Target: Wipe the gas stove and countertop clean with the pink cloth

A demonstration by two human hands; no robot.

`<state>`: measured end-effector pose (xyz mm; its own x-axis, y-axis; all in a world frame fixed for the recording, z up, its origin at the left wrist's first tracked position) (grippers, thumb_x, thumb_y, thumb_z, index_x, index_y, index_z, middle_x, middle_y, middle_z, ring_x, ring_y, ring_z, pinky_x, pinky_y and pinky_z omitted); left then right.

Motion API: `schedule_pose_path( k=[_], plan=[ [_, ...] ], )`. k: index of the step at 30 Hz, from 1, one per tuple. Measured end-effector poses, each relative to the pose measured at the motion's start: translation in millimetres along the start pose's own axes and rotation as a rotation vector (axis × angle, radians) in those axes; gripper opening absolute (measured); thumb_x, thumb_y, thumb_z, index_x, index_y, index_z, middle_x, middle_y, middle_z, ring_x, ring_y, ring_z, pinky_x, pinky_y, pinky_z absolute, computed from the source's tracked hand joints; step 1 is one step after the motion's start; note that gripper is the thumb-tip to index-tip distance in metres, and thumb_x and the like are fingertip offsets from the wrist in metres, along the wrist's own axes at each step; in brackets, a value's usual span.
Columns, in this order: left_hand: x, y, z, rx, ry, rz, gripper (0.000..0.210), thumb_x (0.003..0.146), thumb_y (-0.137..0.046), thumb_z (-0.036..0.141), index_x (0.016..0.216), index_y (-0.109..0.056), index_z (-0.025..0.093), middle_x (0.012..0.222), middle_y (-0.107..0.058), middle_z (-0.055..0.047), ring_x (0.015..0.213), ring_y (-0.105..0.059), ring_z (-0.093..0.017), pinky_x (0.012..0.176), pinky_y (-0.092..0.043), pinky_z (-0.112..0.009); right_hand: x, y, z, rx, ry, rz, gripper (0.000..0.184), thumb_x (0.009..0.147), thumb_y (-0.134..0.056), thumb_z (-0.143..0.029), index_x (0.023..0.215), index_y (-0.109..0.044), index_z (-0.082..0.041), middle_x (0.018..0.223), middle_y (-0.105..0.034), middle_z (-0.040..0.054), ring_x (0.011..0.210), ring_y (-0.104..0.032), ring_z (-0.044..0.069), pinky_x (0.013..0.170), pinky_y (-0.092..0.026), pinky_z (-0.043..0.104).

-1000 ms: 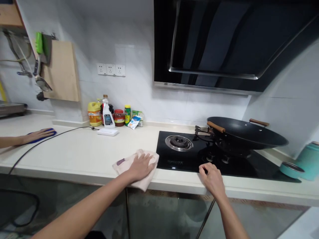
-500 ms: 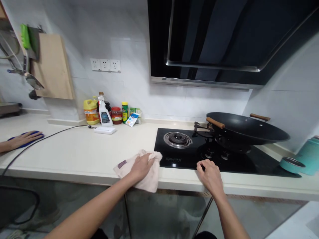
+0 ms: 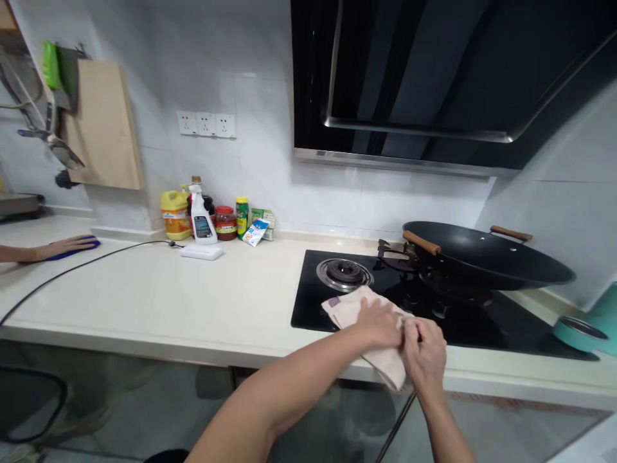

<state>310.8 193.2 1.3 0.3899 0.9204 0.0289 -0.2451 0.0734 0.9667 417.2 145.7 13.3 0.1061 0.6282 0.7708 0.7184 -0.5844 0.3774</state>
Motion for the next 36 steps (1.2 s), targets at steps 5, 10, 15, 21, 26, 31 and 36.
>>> schedule_pose_path(
  k=[5,10,15,21,26,31,36],
  plan=[
    [-38,-16.5,44,-0.067,-0.223,-0.030,0.062,0.093,-0.040,0.049,0.152,-0.045,0.031,0.167,-0.032,-0.006,0.154,-0.022,-0.037,0.118,-0.002,-0.073,0,20,42,0.150,-0.224,0.149,0.040,0.098,-0.040,-0.049,0.097,-0.068,-0.020,0.110,-0.065,0.0134,0.114,-0.056,0.029,0.103,-0.039,0.040],
    [-88,1.6,2,-0.068,-0.168,-0.052,0.061,0.093,-0.044,0.056,0.148,-0.051,0.032,0.168,-0.030,-0.004,0.156,-0.018,-0.034,0.121,-0.001,-0.070,4,-11,54,0.130,-0.242,-0.086,0.041,0.092,-0.045,-0.055,0.092,-0.069,-0.022,0.106,-0.067,0.0114,0.109,-0.057,0.029,0.100,-0.041,0.042],
    [-142,30.4,-73,-0.053,0.026,0.020,0.057,0.092,-0.051,0.063,0.144,-0.055,0.040,0.167,-0.032,0.000,0.157,-0.019,-0.032,0.123,-0.003,-0.066,1,-28,48,-0.033,-0.189,-0.215,0.040,0.091,-0.045,-0.056,0.091,-0.071,-0.025,0.107,-0.069,0.0094,0.097,-0.058,0.029,0.088,-0.043,0.042],
    [-216,62.5,-182,0.030,0.336,0.081,0.060,0.094,-0.045,0.062,0.149,-0.051,0.038,0.167,-0.031,-0.004,0.156,-0.022,-0.031,0.122,-0.012,-0.064,-5,-44,24,-0.175,-0.018,-0.330,0.035,0.092,-0.045,-0.048,0.091,-0.073,-0.028,0.109,-0.070,0.0071,0.099,-0.058,0.031,0.085,-0.043,0.044],
    [-290,97.3,-266,0.190,0.660,0.102,0.072,0.091,-0.039,0.071,0.153,-0.047,0.034,0.169,-0.024,-0.012,0.156,-0.015,-0.040,0.118,-0.012,-0.071,-7,-58,15,-0.132,0.067,-0.471,0.032,0.088,-0.049,-0.047,0.095,-0.073,-0.025,0.108,-0.069,0.0082,0.100,-0.058,0.030,0.090,-0.044,0.045],
    [-353,104.3,-323,0.119,0.913,0.113,0.087,0.082,-0.041,0.083,0.156,-0.040,0.038,0.168,-0.028,-0.011,0.151,-0.023,-0.051,0.109,-0.019,-0.080,6,-90,-39,0.009,0.241,-0.752,0.026,0.094,-0.048,-0.042,0.095,-0.068,-0.026,0.105,-0.067,0.0052,0.098,-0.061,0.023,0.090,-0.045,0.037],
    [-351,103.3,-344,0.115,0.949,0.115,0.085,0.083,-0.036,0.083,0.155,-0.042,0.039,0.169,-0.026,-0.009,0.151,-0.020,-0.052,0.108,-0.016,-0.082,57,-135,-106,0.005,0.341,-0.790,0.026,0.099,-0.042,-0.036,0.092,-0.065,-0.024,0.096,-0.064,0.0035,0.086,-0.060,0.019,0.080,-0.042,0.032]
  ],
)
Point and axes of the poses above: each hand's wrist, its own x-axis towards the middle knuckle, its own y-axis out of the back of the hand, z = x × y, the point moved 10 cm from there along x, towards the middle knuckle
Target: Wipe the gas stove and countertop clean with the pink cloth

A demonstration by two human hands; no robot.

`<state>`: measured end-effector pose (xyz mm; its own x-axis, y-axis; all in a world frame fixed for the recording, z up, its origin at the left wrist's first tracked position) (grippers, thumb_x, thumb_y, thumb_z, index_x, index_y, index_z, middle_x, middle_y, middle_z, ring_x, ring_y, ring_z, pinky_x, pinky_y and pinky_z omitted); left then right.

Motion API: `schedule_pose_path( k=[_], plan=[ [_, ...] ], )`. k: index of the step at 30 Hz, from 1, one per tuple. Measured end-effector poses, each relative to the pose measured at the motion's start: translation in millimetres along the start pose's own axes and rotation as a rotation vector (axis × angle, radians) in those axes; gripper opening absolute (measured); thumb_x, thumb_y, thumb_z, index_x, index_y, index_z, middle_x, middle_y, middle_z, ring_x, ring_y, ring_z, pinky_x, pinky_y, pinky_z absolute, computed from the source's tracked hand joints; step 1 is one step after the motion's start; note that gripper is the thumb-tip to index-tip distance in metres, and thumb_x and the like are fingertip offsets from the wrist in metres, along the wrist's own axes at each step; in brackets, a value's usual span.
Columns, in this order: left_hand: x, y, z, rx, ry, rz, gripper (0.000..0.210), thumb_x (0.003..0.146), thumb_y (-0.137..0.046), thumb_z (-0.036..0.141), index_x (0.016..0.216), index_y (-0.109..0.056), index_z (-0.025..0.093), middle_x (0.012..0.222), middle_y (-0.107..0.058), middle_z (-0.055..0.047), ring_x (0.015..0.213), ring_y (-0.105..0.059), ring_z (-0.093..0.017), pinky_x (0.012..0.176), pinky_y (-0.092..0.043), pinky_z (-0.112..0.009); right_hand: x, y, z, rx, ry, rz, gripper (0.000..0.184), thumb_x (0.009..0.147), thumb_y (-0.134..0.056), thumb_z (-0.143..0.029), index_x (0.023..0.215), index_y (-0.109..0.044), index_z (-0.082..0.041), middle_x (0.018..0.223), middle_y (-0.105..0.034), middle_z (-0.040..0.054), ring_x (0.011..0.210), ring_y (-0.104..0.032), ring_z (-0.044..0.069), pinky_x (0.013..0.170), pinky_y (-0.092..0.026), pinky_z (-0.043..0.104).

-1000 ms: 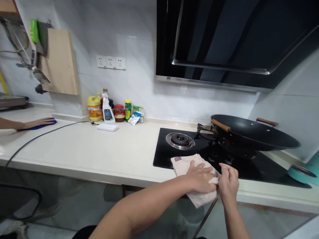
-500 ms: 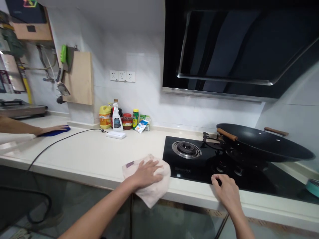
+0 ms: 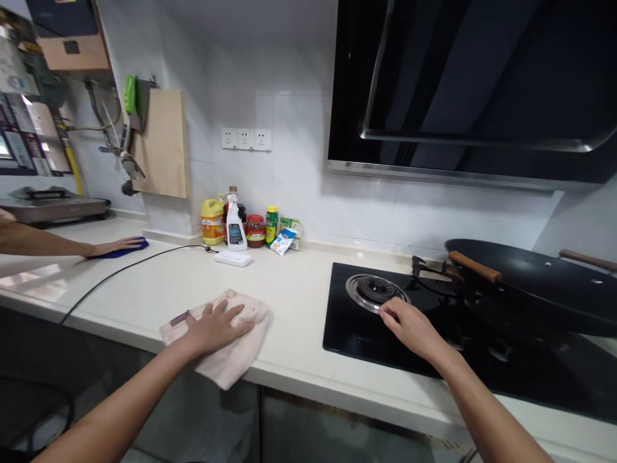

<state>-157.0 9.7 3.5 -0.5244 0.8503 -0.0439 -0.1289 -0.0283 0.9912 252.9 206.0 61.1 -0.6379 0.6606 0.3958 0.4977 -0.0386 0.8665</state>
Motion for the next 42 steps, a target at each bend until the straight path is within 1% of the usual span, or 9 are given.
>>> schedule_pose_path(
  k=[3,6,12,22,26,29,32,38,42],
  plan=[
    [24,-0.1,7,0.016,0.037,0.011,0.084,0.085,-0.034,0.080,0.156,-0.042,0.036,0.170,-0.024,-0.011,0.151,-0.020,-0.051,0.110,-0.018,-0.078,48,-8,-16,-0.089,0.027,-0.001,0.024,0.099,-0.045,-0.030,0.089,-0.065,-0.022,0.091,-0.064,0.0028,0.079,-0.058,0.017,0.073,-0.037,0.030],
    [54,2.8,21,0.021,0.003,0.069,0.078,0.088,-0.036,0.074,0.153,-0.047,0.033,0.166,-0.032,-0.014,0.149,-0.027,-0.049,0.111,-0.022,-0.075,73,-32,-28,-0.178,0.076,0.020,0.023,0.099,-0.047,-0.024,0.086,-0.065,-0.021,0.090,-0.065,0.0034,0.077,-0.057,0.016,0.070,-0.034,0.031],
    [122,-1.7,56,0.026,-0.107,0.072,0.080,0.087,-0.036,0.079,0.153,-0.046,0.034,0.166,-0.033,-0.012,0.151,-0.028,-0.041,0.117,-0.023,-0.063,62,-89,-54,-0.176,0.325,0.042,0.017,0.098,-0.052,-0.017,0.089,-0.066,-0.020,0.088,-0.065,0.0030,0.087,-0.059,0.019,0.079,-0.036,0.033],
    [261,6.9,70,0.020,-0.054,0.120,0.097,0.082,-0.029,0.088,0.151,-0.047,0.022,0.163,-0.035,-0.020,0.146,-0.034,-0.045,0.115,-0.025,-0.062,47,-79,-68,-0.129,0.409,-0.035,0.016,0.098,-0.053,-0.015,0.085,-0.061,-0.021,0.085,-0.059,0.0006,0.078,-0.051,0.017,0.077,-0.034,0.035],
    [290,11.0,75,0.029,-0.019,0.129,0.096,0.083,-0.027,0.088,0.153,-0.045,0.024,0.162,-0.037,-0.021,0.145,-0.034,-0.048,0.114,-0.025,-0.065,46,-86,-73,-0.136,0.421,-0.070,0.016,0.097,-0.054,-0.016,0.083,-0.059,-0.022,0.085,-0.059,0.0000,0.078,-0.049,0.017,0.077,-0.034,0.035],
    [281,10.4,88,0.048,-0.051,0.115,0.090,0.087,-0.028,0.083,0.154,-0.044,0.025,0.162,-0.037,-0.020,0.146,-0.033,-0.048,0.113,-0.025,-0.066,48,-88,-74,-0.148,0.424,-0.064,0.017,0.097,-0.054,-0.016,0.081,-0.058,-0.021,0.085,-0.060,0.0001,0.078,-0.049,0.017,0.077,-0.033,0.034],
    [244,4.5,115,0.070,-0.169,0.099,0.081,0.090,-0.031,0.078,0.154,-0.045,0.030,0.164,-0.036,-0.014,0.148,-0.033,-0.042,0.116,-0.026,-0.062,51,-84,-74,-0.131,0.430,-0.022,0.017,0.098,-0.055,-0.017,0.081,-0.060,-0.021,0.085,-0.061,0.0007,0.077,-0.050,0.017,0.077,-0.033,0.035],
    [111,-22.1,174,0.074,-0.453,0.051,0.075,0.090,-0.040,0.078,0.153,-0.045,0.040,0.168,-0.030,-0.002,0.154,-0.025,-0.033,0.122,-0.023,-0.051,57,-65,-68,0.001,0.394,0.119,0.018,0.100,-0.052,-0.018,0.086,-0.064,-0.020,0.085,-0.063,0.0026,0.082,-0.056,0.017,0.080,-0.035,0.034],
    [25,-33.0,184,0.003,-0.627,0.024,0.073,0.089,-0.050,0.073,0.154,-0.043,0.042,0.169,-0.025,-0.001,0.156,-0.021,-0.034,0.125,-0.017,-0.053,57,-50,-61,0.045,0.352,0.242,0.022,0.100,-0.049,-0.019,0.084,-0.064,-0.020,0.082,-0.064,0.0034,0.081,-0.056,0.017,0.080,-0.037,0.034]
  ],
)
Point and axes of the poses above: each hand's wrist, its own x-axis towards the middle knuckle, its own y-axis out of the back of the hand, z = x × y, the point moved 10 cm from there along x, towards the middle knuckle
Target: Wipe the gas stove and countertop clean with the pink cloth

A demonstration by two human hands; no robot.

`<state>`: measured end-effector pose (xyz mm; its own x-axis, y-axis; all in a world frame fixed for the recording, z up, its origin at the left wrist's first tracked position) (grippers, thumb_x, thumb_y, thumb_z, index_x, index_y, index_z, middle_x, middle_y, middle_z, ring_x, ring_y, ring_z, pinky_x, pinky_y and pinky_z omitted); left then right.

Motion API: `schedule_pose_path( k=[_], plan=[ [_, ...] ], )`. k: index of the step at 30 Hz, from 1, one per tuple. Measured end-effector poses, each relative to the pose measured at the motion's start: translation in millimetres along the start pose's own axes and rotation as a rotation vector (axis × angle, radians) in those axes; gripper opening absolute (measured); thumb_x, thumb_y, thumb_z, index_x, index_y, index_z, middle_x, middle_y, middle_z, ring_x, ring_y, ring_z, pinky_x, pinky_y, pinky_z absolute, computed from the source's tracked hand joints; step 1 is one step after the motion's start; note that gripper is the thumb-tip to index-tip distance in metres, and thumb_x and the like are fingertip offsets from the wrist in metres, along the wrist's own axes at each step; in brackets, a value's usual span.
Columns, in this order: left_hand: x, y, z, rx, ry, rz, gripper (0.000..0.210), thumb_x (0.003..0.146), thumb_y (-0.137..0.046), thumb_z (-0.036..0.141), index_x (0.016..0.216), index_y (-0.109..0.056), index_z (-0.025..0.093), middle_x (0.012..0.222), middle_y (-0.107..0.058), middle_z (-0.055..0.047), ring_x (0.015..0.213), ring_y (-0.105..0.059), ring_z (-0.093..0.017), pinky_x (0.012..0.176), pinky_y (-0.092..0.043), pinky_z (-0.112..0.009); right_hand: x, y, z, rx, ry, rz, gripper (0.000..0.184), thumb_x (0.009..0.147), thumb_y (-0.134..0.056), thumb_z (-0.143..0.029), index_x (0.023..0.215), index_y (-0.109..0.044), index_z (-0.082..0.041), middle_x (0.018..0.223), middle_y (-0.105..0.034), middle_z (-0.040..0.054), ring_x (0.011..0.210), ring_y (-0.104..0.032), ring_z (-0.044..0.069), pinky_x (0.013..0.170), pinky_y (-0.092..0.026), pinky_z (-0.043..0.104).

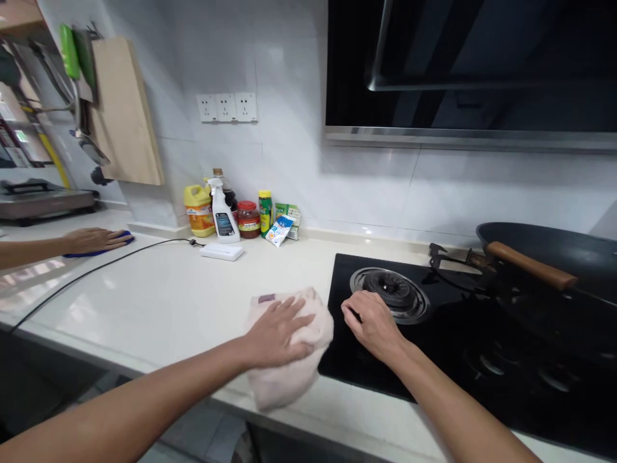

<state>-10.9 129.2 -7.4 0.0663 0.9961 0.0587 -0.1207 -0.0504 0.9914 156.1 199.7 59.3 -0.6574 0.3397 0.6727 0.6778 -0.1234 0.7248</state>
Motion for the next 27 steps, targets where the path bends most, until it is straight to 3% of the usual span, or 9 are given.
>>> schedule_pose_path(
  k=[3,5,10,14,17,21,24,27],
  plan=[
    [-17,-0.1,1,-0.026,-0.013,-0.007,0.068,0.090,-0.052,0.068,0.153,-0.044,0.043,0.169,-0.026,0.001,0.155,-0.024,-0.034,0.125,-0.020,-0.052,-1,2,-11,-0.020,0.037,-0.001,0.021,0.100,-0.050,-0.019,0.084,-0.063,-0.020,0.081,-0.063,0.0037,0.080,-0.055,0.017,0.080,-0.036,0.034],
    [-6,4.1,-19,0.001,0.048,0.010,0.063,0.093,-0.048,0.064,0.152,-0.046,0.041,0.168,-0.029,0.000,0.154,-0.027,-0.034,0.124,-0.023,-0.052,-3,-1,-28,-0.043,0.095,-0.047,0.020,0.099,-0.052,-0.018,0.082,-0.063,-0.019,0.081,-0.062,0.0036,0.079,-0.053,0.017,0.079,-0.035,0.034],
    [77,18.8,-95,0.122,0.334,0.069,0.062,0.096,-0.038,0.061,0.150,-0.050,0.032,0.164,-0.038,-0.008,0.149,-0.035,-0.036,0.117,-0.030,-0.056,-13,-11,-74,-0.126,0.248,-0.183,0.018,0.094,-0.057,-0.017,0.077,-0.058,-0.019,0.080,-0.060,0.0022,0.077,-0.049,0.017,0.079,-0.035,0.034],
    [166,19.6,-123,0.113,0.380,0.078,0.067,0.096,-0.031,0.065,0.151,-0.048,0.030,0.163,-0.039,-0.012,0.146,-0.036,-0.039,0.114,-0.028,-0.062,-18,-20,-86,-0.251,0.312,-0.243,0.016,0.086,-0.068,-0.024,0.074,-0.058,-0.019,0.074,-0.058,0.0016,0.070,-0.047,0.017,0.072,-0.033,0.036],
    [230,14.9,-124,0.075,0.397,0.076,0.074,0.095,-0.025,0.070,0.153,-0.046,0.029,0.164,-0.037,-0.013,0.147,-0.033,-0.042,0.114,-0.026,-0.065,-22,-30,-84,-0.296,0.352,-0.275,0.017,0.083,-0.072,-0.031,0.078,-0.061,-0.019,0.074,-0.059,0.0020,0.068,-0.048,0.018,0.072,-0.035,0.038],
    [302,7.9,-105,0.022,0.380,0.084,0.076,0.097,-0.016,0.068,0.151,-0.049,0.025,0.165,-0.033,-0.014,0.147,-0.032,-0.043,0.113,-0.025,-0.064,-24,-37,-73,-0.275,0.326,-0.290,0.016,0.085,-0.070,-0.034,0.083,-0.064,-0.020,0.076,-0.062,0.0024,0.068,-0.051,0.019,0.076,-0.038,0.039],
    [335,3.6,-87,-0.005,0.347,0.083,0.074,0.099,-0.013,0.064,0.151,-0.049,0.026,0.167,-0.031,-0.013,0.149,-0.029,-0.042,0.114,-0.024,-0.063,-24,-37,-67,-0.268,0.309,-0.296,0.015,0.084,-0.070,-0.032,0.084,-0.065,-0.019,0.076,-0.064,0.0034,0.068,-0.052,0.019,0.077,-0.039,0.041],
    [341,1.9,-74,-0.014,0.305,0.078,0.072,0.099,-0.016,0.064,0.151,-0.049,0.027,0.167,-0.031,-0.011,0.149,-0.029,-0.040,0.114,-0.025,-0.061,-19,-30,-60,-0.265,0.270,-0.283,0.013,0.087,-0.069,-0.032,0.084,-0.065,-0.019,0.077,-0.063,0.0037,0.072,-0.052,0.020,0.080,-0.040,0.042]
  ],
)
Point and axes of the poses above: each hand's wrist, its own x-axis towards the middle knuckle, its own y-axis out of the back of the hand, z = x × y, the point moved 10 cm from there along x, towards the middle knuckle
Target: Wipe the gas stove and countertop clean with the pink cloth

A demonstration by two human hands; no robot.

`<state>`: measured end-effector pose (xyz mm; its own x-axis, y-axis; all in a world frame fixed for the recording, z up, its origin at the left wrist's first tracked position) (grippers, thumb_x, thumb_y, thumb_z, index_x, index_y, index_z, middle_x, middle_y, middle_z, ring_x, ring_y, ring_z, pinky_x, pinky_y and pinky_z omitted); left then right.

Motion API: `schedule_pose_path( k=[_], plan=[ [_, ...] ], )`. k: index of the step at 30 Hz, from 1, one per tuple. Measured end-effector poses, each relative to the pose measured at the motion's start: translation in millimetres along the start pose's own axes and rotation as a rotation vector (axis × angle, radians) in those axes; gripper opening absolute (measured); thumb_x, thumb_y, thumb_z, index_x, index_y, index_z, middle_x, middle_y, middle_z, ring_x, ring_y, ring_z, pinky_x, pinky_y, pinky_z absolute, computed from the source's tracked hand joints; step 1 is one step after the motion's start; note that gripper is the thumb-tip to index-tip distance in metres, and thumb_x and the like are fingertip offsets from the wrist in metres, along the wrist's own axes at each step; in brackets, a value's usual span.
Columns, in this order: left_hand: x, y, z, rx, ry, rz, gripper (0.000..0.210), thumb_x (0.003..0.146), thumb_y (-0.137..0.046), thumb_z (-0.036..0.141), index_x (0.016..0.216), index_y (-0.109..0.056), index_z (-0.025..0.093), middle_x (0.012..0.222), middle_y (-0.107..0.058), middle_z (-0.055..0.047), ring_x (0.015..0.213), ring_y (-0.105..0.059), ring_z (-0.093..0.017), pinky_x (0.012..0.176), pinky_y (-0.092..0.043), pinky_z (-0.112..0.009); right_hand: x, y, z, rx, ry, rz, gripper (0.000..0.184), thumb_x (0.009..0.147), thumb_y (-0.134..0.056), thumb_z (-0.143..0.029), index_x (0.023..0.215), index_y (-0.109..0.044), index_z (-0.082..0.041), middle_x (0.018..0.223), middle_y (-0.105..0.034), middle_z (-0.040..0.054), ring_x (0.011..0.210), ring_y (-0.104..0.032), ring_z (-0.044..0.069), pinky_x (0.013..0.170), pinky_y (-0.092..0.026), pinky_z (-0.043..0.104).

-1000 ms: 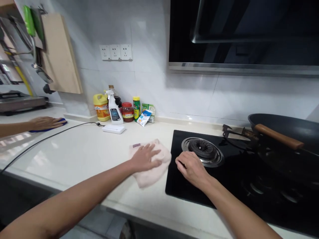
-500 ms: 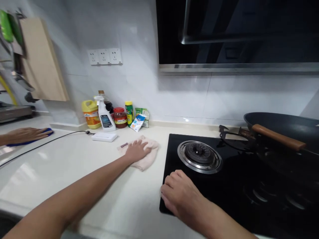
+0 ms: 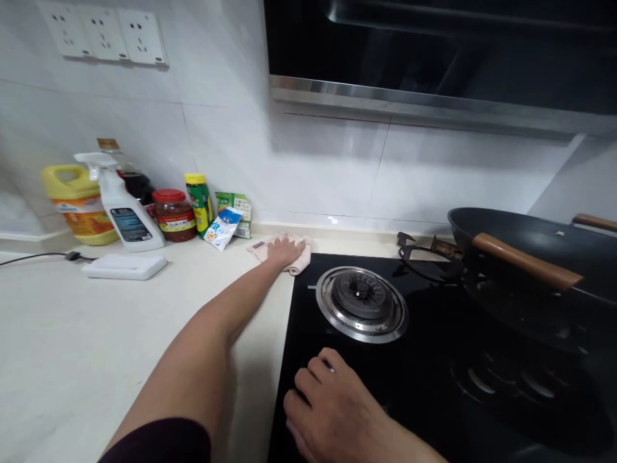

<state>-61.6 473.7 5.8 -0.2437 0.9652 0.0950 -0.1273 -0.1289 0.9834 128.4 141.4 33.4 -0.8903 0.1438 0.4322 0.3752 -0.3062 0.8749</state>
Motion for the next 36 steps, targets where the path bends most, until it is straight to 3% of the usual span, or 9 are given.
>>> schedule_pose_path(
  k=[3,7,14,20,24,27,29,33,36],
  plan=[
    [-21,1.4,4,0.009,-0.035,-0.008,0.071,0.099,-0.019,0.062,0.149,-0.051,0.023,0.163,-0.039,-0.014,0.147,-0.034,-0.039,0.115,-0.025,-0.059,0,19,23,0.014,-0.114,0.088,0.013,0.092,-0.063,-0.027,0.080,-0.062,-0.020,0.077,-0.061,0.0031,0.075,-0.052,0.019,0.080,-0.038,0.040],
    [-76,6.0,5,0.029,-0.065,-0.011,0.069,0.099,-0.023,0.062,0.148,-0.050,0.021,0.162,-0.040,-0.014,0.147,-0.035,-0.038,0.116,-0.027,-0.056,-10,53,67,0.074,-0.309,0.323,0.023,0.101,-0.050,-0.022,0.082,-0.064,-0.020,0.086,-0.064,0.0048,0.084,-0.055,0.019,0.085,-0.037,0.039],
    [-211,13.8,15,0.064,-0.110,0.003,0.066,0.100,-0.027,0.062,0.149,-0.049,0.024,0.164,-0.039,-0.009,0.152,-0.029,-0.034,0.119,-0.024,-0.054,-32,64,120,0.097,-0.513,0.489,0.023,0.100,-0.051,-0.025,0.084,-0.067,-0.022,0.092,-0.067,0.0058,0.090,-0.056,0.020,0.085,-0.038,0.037],
    [-330,16.4,13,0.030,-0.125,-0.009,0.070,0.097,-0.032,0.068,0.150,-0.051,0.025,0.166,-0.034,-0.007,0.154,-0.026,-0.034,0.122,-0.023,-0.054,-42,65,137,0.040,-0.616,0.537,0.021,0.096,-0.052,-0.023,0.081,-0.066,-0.022,0.093,-0.066,0.0059,0.089,-0.054,0.021,0.082,-0.037,0.036],
    [-383,18.7,12,-0.013,-0.152,-0.084,0.070,0.095,-0.036,0.067,0.151,-0.050,0.026,0.167,-0.030,-0.006,0.156,-0.022,-0.032,0.125,-0.020,-0.055,-51,84,145,0.025,-0.644,0.643,0.021,0.097,-0.053,-0.025,0.081,-0.065,-0.022,0.091,-0.067,0.0052,0.090,-0.056,0.021,0.083,-0.037,0.035],
    [-393,19.0,13,0.002,-0.154,-0.138,0.068,0.097,-0.035,0.063,0.154,-0.046,0.028,0.168,-0.027,-0.004,0.157,-0.021,-0.031,0.125,-0.020,-0.055,-68,109,158,0.004,-0.696,0.796,0.023,0.098,-0.050,-0.026,0.081,-0.064,-0.022,0.092,-0.068,0.0063,0.093,-0.058,0.022,0.086,-0.039,0.036],
    [-384,19.2,14,0.012,-0.148,-0.137,0.066,0.098,-0.032,0.059,0.155,-0.044,0.029,0.169,-0.025,-0.003,0.157,-0.021,-0.031,0.125,-0.021,-0.055,-79,123,166,0.002,-0.733,0.881,0.024,0.099,-0.048,-0.026,0.080,-0.062,-0.023,0.091,-0.068,0.0067,0.092,-0.059,0.022,0.086,-0.040,0.036],
    [-330,18.7,17,0.042,-0.107,-0.083,0.066,0.100,-0.029,0.057,0.155,-0.044,0.025,0.167,-0.031,-0.006,0.155,-0.025,-0.034,0.123,-0.025,-0.055,-80,140,157,-0.003,-0.708,0.919,0.024,0.099,-0.047,-0.025,0.079,-0.060,-0.022,0.088,-0.067,0.0072,0.090,-0.058,0.022,0.087,-0.040,0.038],
    [-272,18.7,18,0.083,-0.035,-0.045,0.064,0.100,-0.029,0.055,0.152,-0.047,0.022,0.165,-0.036,-0.009,0.152,-0.030,-0.034,0.121,-0.028,-0.054,-46,131,103,0.036,-0.439,0.802,0.024,0.099,-0.046,-0.021,0.080,-0.060,-0.021,0.085,-0.065,0.0056,0.087,-0.057,0.020,0.085,-0.039,0.038]
  ],
)
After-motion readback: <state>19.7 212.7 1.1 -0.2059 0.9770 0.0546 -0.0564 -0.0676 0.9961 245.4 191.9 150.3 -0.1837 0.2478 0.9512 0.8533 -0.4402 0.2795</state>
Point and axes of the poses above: each hand's wrist, its own x-axis towards the middle knuckle, its own y-axis out of the back of the hand, z = x × y, the point moved 10 cm from there along x, towards the middle knuckle
